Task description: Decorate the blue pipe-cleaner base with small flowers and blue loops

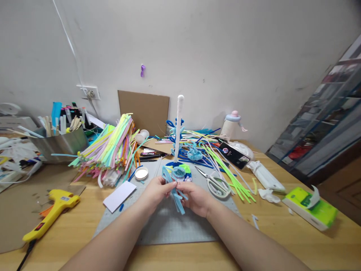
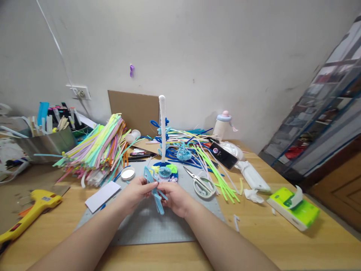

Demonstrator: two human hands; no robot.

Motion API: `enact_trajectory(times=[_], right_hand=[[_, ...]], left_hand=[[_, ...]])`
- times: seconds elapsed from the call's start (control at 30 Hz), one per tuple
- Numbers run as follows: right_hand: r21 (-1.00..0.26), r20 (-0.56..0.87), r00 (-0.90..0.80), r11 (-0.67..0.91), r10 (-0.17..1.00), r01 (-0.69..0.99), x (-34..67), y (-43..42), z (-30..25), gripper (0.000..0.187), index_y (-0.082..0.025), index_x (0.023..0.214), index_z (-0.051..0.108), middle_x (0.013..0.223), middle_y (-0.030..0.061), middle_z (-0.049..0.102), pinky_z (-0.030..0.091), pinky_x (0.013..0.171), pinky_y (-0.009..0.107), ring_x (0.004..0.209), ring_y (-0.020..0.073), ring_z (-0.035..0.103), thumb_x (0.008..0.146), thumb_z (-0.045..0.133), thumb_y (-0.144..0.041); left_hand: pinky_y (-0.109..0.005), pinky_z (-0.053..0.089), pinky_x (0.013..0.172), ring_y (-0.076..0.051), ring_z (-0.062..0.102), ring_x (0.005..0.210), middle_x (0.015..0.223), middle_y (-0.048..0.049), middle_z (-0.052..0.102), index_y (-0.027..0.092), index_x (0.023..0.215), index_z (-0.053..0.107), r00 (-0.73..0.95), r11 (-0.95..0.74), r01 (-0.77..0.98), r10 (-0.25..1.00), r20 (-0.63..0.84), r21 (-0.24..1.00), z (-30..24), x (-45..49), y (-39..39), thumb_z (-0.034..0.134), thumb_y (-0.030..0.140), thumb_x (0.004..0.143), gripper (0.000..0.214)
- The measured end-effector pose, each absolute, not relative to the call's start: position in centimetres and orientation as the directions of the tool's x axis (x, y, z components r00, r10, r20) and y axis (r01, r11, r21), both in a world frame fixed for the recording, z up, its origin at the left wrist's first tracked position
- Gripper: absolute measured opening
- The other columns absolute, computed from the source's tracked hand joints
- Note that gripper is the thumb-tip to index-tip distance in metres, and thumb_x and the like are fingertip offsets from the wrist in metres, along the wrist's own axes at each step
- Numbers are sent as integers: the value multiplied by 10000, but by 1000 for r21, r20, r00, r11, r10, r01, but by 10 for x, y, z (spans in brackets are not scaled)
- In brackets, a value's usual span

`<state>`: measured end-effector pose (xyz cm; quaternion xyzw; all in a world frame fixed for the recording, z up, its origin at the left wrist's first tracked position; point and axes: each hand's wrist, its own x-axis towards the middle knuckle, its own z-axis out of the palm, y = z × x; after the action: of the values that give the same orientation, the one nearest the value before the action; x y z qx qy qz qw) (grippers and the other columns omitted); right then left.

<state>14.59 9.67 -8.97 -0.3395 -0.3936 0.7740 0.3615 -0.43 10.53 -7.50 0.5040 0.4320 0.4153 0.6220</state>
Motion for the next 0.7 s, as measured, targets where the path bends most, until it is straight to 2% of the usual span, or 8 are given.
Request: enact_trajectory(times=[0.13, 0.37, 0.47, 0.57, 0.7], right_hand=[[-878, -198, -517, -385, 833, -283, 145, 96, -86, 187, -157, 807, 631, 758, 21, 616, 314, 506, 200, 586, 91, 476, 688, 619, -301], [-886, -173, -535, -368, 827, -283, 145, 96, -87, 183, -140, 841, 626, 785, 50, 639, 340, 532, 194, 640, 105, 527, 731, 588, -281], [-884, -143, -536, -350, 832, -309, 144, 96, -88, 185, -139, 830, 609, 764, 50, 637, 358, 547, 202, 656, 116, 553, 720, 631, -286], [-872, -114, -521, -336, 846, -355, 143, 97, -88, 205, -141, 838, 600, 738, 43, 629, 371, 557, 208, 663, 120, 566, 714, 654, -295], [-846, -140, -555, -390, 820, -362, 145, 97, -86, 202, -141, 805, 601, 695, 22, 609, 366, 518, 204, 603, 103, 542, 705, 661, -307]], left_hand=[[-224, 245, 442, -76, 365, 412, 426, 41, 441, 138, 553, 558, 219, 121, -36, 969, -111, 992, -75, -5, 106, 698, 412, 601, 312], [-225, 287, 444, -84, 400, 400, 416, 28, 462, 141, 526, 533, 211, 102, 37, 972, -107, 994, -75, -7, 106, 671, 435, 626, 341], [-219, 285, 429, -77, 388, 390, 404, 35, 441, 141, 513, 520, 211, 129, -4, 970, -125, 992, -74, -6, 105, 680, 433, 619, 350], [-206, 280, 420, -64, 378, 397, 431, 38, 447, 125, 578, 563, 244, 180, -95, 958, -152, 979, -75, -6, 107, 699, 415, 609, 322], [-189, 279, 420, -47, 365, 398, 451, 46, 443, 111, 640, 576, 261, 236, -206, 949, -179, 950, -80, -8, 110, 714, 379, 610, 303]])
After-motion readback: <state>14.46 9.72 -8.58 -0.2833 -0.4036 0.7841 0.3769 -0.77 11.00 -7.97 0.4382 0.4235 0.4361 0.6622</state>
